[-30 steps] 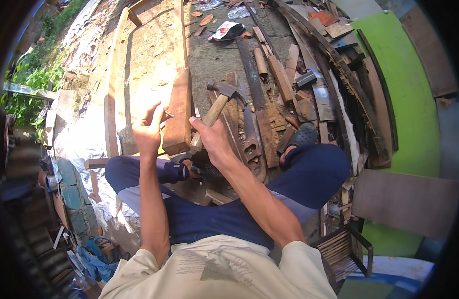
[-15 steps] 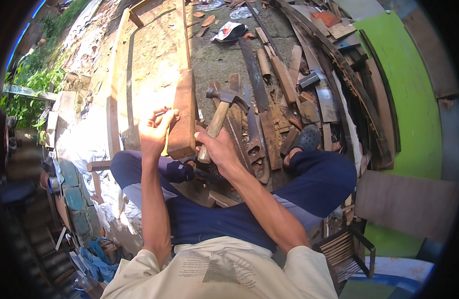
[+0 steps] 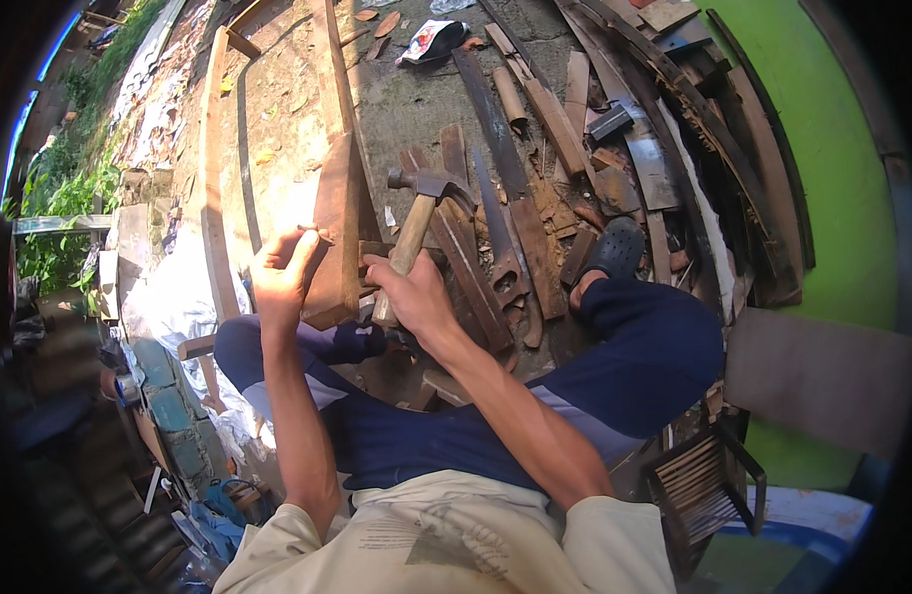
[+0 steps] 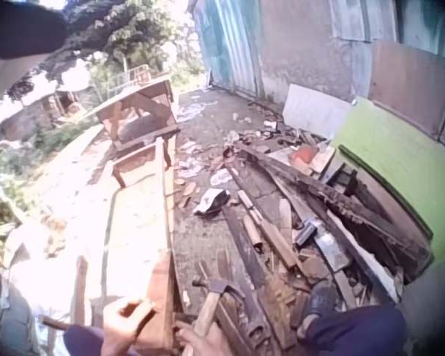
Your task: The person sits on the ground and uses a hammer to drive nails into a wooden plank. The person repeatedly positions nails and strikes them with the hammer, occasionally adjusting the plank's position.
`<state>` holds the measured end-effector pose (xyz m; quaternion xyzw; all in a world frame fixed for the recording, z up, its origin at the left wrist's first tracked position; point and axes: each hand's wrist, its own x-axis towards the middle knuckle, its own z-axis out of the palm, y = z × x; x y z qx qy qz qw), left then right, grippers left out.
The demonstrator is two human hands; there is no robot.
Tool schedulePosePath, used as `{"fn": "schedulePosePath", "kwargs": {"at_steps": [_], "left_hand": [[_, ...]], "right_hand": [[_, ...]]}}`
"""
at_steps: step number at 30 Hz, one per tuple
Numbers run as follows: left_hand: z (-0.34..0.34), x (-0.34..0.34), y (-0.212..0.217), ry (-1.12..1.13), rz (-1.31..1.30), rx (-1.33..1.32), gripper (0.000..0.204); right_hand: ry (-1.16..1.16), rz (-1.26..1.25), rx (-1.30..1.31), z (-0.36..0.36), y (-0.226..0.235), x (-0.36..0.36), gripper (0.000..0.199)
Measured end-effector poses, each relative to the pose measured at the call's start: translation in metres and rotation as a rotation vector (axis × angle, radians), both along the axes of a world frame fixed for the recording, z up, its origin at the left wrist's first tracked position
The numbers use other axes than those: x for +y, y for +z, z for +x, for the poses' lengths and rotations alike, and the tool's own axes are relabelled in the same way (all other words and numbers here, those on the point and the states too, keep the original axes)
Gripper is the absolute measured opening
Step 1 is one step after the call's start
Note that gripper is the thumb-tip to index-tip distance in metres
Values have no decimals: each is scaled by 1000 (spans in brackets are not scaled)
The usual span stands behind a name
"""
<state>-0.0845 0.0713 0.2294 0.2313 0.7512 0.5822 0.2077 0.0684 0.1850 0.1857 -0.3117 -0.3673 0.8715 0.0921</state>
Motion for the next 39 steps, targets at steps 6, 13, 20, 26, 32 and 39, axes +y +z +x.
{"fn": "schedulePosePath", "kwargs": {"at_steps": [6, 13, 20, 26, 32, 39], "left_hand": [[-9, 15, 15, -208, -120, -20, 22], [-21, 28, 28, -362, -470, 306, 19], [-19, 27, 31, -468, -448, 388, 22], [-22, 28, 34, -459, -510, 272, 23], [-19, 22, 32, -399, -460, 250, 23], [-8, 14, 36, -177, -344, 147, 16]], "right_hand": [[0, -22, -77, 2, -13, 7, 46], [-19, -20, -95, 6, -20, 11, 44], [-27, -16, -134, 8, -21, 12, 43], [-10, -9, -155, 10, -24, 10, 41], [-16, 22, -134, 12, -22, 9, 40], [-20, 35, -147, 14, -20, 9, 44]]}}
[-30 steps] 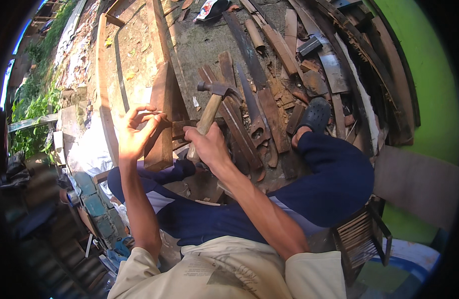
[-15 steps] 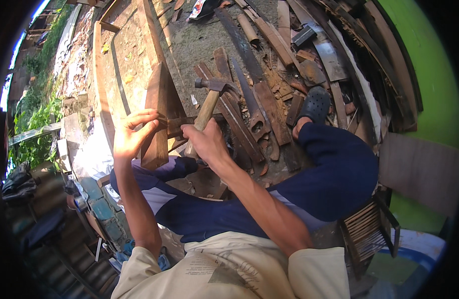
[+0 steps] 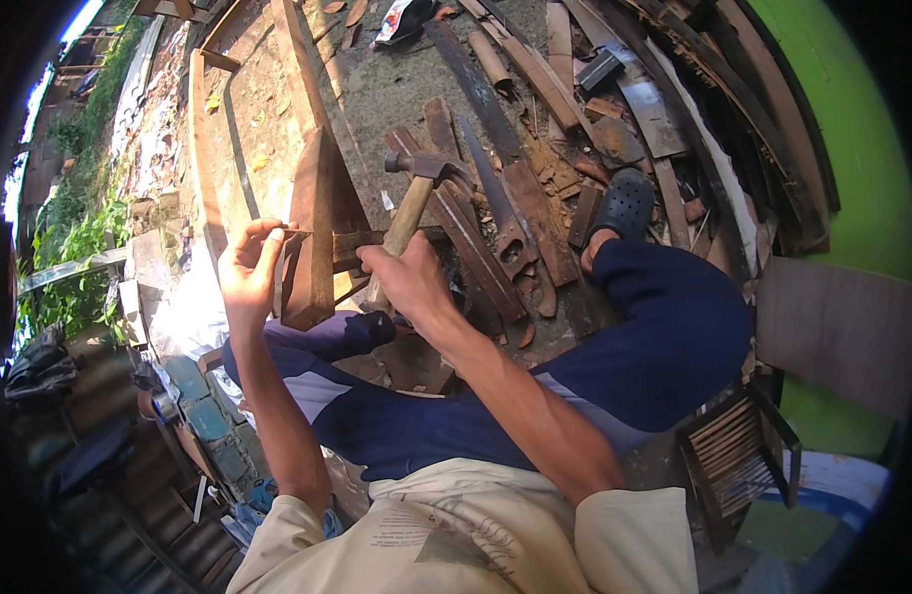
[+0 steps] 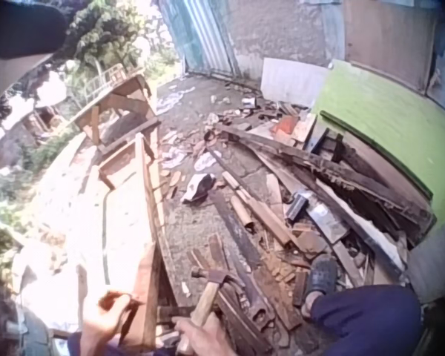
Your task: The person sits on the ground and uses a hammer to drive nails into a wooden plank. The person repeatedly positions nails and strikes them with the hammer, occasionally adjusting the plank's position.
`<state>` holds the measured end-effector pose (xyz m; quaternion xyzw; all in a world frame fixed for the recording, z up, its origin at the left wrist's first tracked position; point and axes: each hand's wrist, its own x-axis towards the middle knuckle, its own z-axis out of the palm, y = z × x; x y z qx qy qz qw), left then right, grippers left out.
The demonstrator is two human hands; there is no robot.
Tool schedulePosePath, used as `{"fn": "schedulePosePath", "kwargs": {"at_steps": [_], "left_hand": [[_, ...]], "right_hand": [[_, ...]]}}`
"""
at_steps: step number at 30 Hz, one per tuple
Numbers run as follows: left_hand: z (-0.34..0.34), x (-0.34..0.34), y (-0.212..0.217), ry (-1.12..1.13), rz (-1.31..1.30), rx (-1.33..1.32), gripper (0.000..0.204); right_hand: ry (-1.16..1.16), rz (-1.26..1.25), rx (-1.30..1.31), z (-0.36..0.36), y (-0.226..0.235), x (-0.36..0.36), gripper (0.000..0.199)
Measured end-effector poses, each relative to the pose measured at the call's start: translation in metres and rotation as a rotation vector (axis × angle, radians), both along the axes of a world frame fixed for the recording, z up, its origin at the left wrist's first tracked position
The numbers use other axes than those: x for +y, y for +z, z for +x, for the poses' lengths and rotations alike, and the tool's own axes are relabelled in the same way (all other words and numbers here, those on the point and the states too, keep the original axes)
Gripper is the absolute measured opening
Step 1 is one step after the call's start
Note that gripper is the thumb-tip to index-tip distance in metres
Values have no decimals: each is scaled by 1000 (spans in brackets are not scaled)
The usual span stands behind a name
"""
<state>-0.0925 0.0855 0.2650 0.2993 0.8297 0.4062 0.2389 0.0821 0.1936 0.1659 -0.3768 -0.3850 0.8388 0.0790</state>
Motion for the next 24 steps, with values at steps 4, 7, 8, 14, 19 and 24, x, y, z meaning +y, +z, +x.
{"fn": "schedulePosePath", "kwargs": {"at_steps": [4, 7, 8, 14, 19, 24], "left_hand": [[-2, -9, -6, -9, 131, 60, 15], [2, -8, -11, -22, 167, 82, 16], [4, -8, -12, -20, 168, 85, 16], [8, -7, -15, -16, 172, 102, 18], [9, -7, -22, 44, 226, -96, 18], [8, -10, -25, 48, 271, -124, 13]], "right_hand": [[-39, -14, 3, -1, -1, -3, 41], [-18, -7, 4, -1, -2, -2, 40], [-13, -6, 9, -1, 0, -1, 39], [17, -9, 35, 1, 15, 2, 39], [8, -23, 42, 1, 26, 2, 43], [33, -11, 44, -1, 22, 2, 40]]}}
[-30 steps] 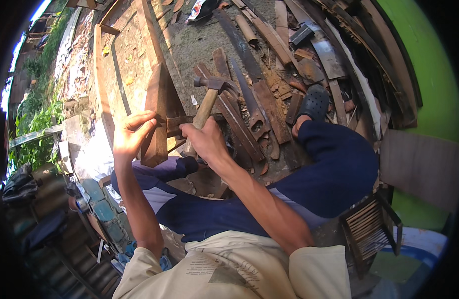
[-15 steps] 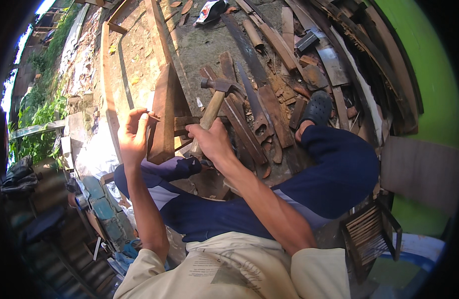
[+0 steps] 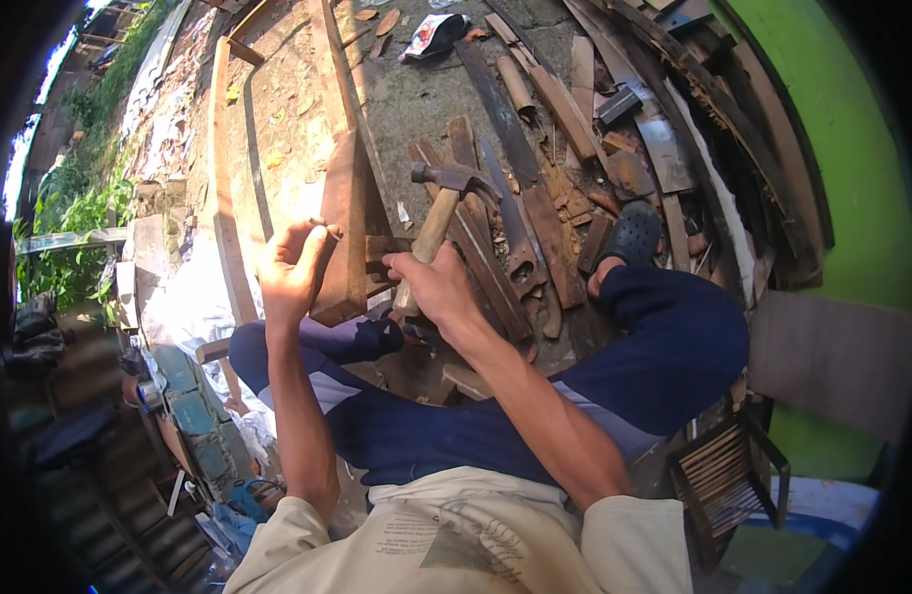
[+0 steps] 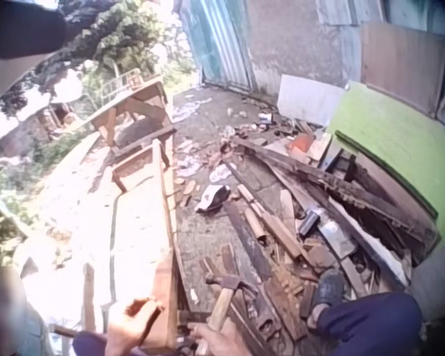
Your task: The person sits on the ground and uses a hammer to drive nails into a wooden plank. The person repeatedly positions nails and strikes them with the hammer, occasionally adjusting the plank's position.
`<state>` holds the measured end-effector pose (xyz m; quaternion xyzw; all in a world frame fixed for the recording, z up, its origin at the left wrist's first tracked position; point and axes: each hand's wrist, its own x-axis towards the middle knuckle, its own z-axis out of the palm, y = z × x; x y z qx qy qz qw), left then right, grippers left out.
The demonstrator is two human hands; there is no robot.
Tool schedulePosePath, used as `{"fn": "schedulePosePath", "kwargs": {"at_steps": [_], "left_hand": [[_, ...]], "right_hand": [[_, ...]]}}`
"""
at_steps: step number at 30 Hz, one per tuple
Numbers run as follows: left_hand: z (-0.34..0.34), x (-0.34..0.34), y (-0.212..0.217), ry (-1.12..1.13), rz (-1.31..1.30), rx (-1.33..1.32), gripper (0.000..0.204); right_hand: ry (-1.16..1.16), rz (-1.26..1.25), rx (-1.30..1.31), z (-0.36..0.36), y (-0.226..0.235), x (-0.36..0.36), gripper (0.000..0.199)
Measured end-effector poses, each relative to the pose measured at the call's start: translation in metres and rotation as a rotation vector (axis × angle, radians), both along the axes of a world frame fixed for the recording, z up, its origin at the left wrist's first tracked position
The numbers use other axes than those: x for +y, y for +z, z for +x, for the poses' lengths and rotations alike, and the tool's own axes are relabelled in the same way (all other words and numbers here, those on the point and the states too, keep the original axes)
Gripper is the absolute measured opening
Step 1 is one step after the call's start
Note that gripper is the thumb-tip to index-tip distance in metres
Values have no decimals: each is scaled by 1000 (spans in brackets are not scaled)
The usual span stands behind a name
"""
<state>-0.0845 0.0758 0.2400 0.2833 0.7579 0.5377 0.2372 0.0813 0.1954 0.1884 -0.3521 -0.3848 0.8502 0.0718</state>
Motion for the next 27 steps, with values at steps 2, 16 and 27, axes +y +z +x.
{"fn": "schedulePosePath", "kwargs": {"at_steps": [2, 16, 27], "left_hand": [[0, -1, 1, 1, -12, 6, 12], [0, -2, 1, -2, 8, 17, 6], [-3, -1, -2, -21, 7, 44, 12]], "right_hand": [[3, -14, -3, -1, 1, 0, 39], [33, -31, -3, 1, 7, 1, 34], [45, 325, -122, 7, 3, 7, 37]]}}
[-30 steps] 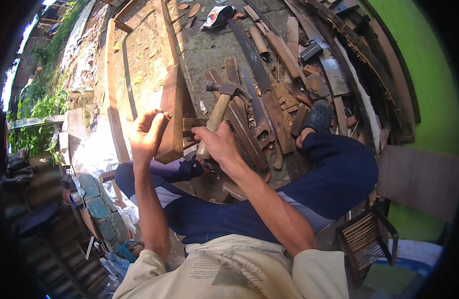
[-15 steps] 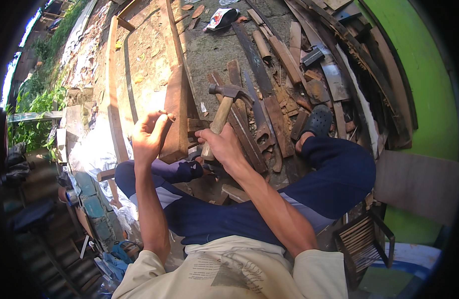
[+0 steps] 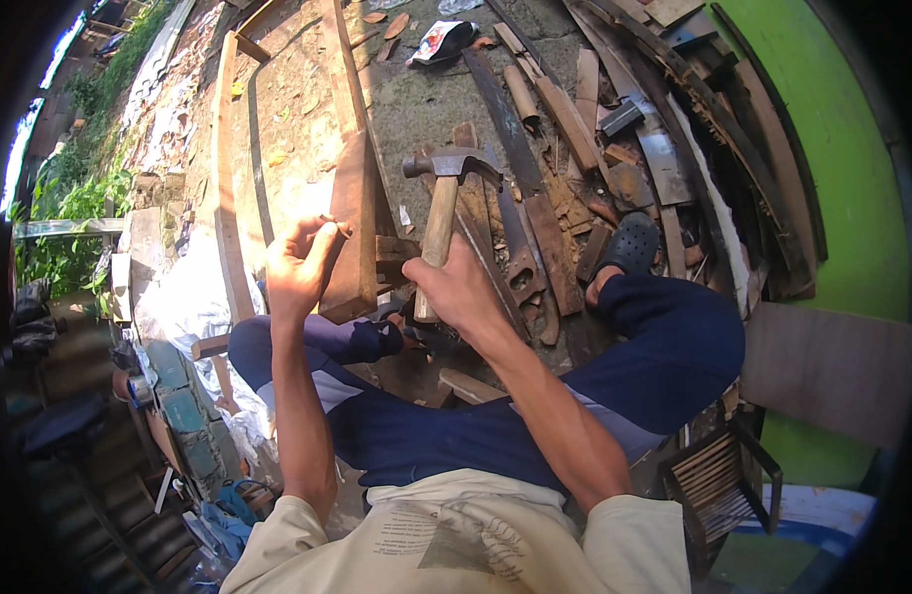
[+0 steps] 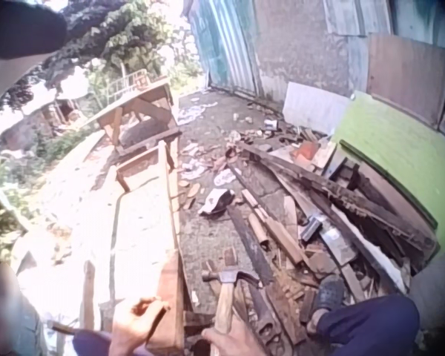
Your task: The person sits on the ground and uses a hammer to drive nails into a wooden plank. The person repeatedly positions nails and strikes them with the hammer, occasionally adjusting the plank's position.
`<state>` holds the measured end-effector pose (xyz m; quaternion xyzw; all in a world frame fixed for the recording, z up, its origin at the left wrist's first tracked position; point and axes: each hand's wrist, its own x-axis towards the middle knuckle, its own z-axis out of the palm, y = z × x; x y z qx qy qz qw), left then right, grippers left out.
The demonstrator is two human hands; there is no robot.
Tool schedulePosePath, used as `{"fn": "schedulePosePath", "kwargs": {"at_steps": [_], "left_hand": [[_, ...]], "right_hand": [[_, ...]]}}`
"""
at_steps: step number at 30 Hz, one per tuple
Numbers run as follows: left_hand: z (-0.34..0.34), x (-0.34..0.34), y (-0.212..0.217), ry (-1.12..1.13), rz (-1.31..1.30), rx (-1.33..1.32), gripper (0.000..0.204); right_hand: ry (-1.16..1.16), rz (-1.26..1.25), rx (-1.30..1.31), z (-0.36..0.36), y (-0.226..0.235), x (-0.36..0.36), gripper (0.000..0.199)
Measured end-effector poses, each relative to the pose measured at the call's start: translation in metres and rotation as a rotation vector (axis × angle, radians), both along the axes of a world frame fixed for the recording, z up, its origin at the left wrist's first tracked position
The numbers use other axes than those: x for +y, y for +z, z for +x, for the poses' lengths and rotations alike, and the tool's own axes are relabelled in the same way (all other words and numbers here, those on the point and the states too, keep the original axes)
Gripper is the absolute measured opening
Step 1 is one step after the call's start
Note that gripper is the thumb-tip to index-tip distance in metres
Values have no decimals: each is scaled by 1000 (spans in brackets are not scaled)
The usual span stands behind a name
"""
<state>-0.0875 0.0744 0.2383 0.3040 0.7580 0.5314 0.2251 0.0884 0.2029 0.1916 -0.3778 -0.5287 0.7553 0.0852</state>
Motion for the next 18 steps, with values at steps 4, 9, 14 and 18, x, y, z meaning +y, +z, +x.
{"fn": "schedulePosePath", "kwargs": {"at_steps": [4, 9, 14, 18], "left_hand": [[-3, -1, -1, -35, 29, 15, 14], [-7, 1, -1, -66, -3, 9, 15], [-15, -1, -13, -87, 19, -83, 15], [-20, 1, -23, -123, 46, -132, 15]], "right_hand": [[23, 120, 4, 7, 15, 8, 38], [-14, -194, 156, 19, 35, 18, 40], [92, -118, 90, 34, 59, 31, 45], [134, 135, -59, 41, 90, 34, 50]]}}
